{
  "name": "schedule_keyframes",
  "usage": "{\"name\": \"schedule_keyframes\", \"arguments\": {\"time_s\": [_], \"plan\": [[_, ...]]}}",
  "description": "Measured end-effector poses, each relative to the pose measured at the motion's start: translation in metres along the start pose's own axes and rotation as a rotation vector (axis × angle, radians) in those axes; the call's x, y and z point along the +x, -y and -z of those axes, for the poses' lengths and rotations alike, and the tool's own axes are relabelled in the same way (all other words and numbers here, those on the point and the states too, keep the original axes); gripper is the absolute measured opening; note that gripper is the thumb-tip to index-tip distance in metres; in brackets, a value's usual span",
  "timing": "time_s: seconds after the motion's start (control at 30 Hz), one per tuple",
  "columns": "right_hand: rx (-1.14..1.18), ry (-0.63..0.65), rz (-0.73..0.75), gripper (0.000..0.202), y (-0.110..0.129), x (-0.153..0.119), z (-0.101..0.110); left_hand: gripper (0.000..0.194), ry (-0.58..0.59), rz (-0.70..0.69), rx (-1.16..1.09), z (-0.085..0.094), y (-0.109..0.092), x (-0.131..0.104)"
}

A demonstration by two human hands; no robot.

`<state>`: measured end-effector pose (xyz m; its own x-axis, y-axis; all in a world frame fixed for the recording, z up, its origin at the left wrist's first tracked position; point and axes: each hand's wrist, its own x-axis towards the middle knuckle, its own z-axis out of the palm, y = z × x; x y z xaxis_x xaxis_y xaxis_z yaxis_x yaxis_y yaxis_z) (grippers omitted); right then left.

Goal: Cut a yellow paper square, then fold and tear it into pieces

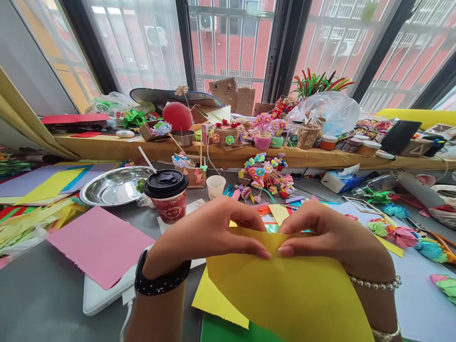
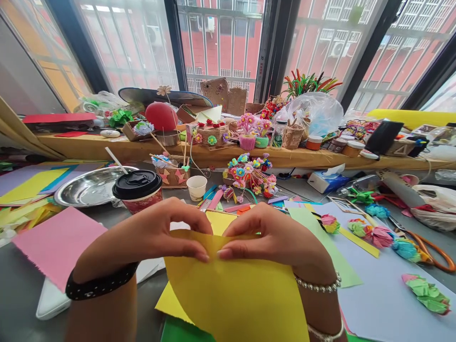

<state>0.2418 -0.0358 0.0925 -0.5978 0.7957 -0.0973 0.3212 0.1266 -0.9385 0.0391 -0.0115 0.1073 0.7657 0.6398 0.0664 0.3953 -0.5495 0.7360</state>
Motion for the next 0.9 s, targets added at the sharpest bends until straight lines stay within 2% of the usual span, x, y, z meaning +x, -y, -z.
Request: {"name": "schedule_keyframes", "arguments": {"time_s": [0.1, 0.2, 0.33, 0.5, 0.9], "plan": [[0.017, 0.006, -0.033, 0.017, -0.0009, 0.0003, 0.0009, 0.027, 0.036, 0.012, 0.08, -0.0001, 0.0006, 0.0011], [0.032, 0.017, -0.051, 0.016, -0.001, 0.0012, 0.0019, 0.028, 0.023, 0.005, 0.091, -0.0004, 0.0006, 0.0011], [0.016, -0.03, -0.072, 0.013, -0.0003, 0.0028, 0.0025, 0.027, 0.024, 0.02, 0.086, -0.0002, 0.0015, 0.0014], [0.136, -0.047, -0.15, 0.01, -0.0029, 0.0007, 0.0029, 0.031, -0.012, 0.064, 0.098, -0.0012, 0.0032, 0.004], [0.184, -0.065, -0.114, 0.006, -0.0045, -0.0002, 0.0078, 0.029, -0.073, 0.052, 0.118, -0.006, -0.0008, 0.0062]]}}
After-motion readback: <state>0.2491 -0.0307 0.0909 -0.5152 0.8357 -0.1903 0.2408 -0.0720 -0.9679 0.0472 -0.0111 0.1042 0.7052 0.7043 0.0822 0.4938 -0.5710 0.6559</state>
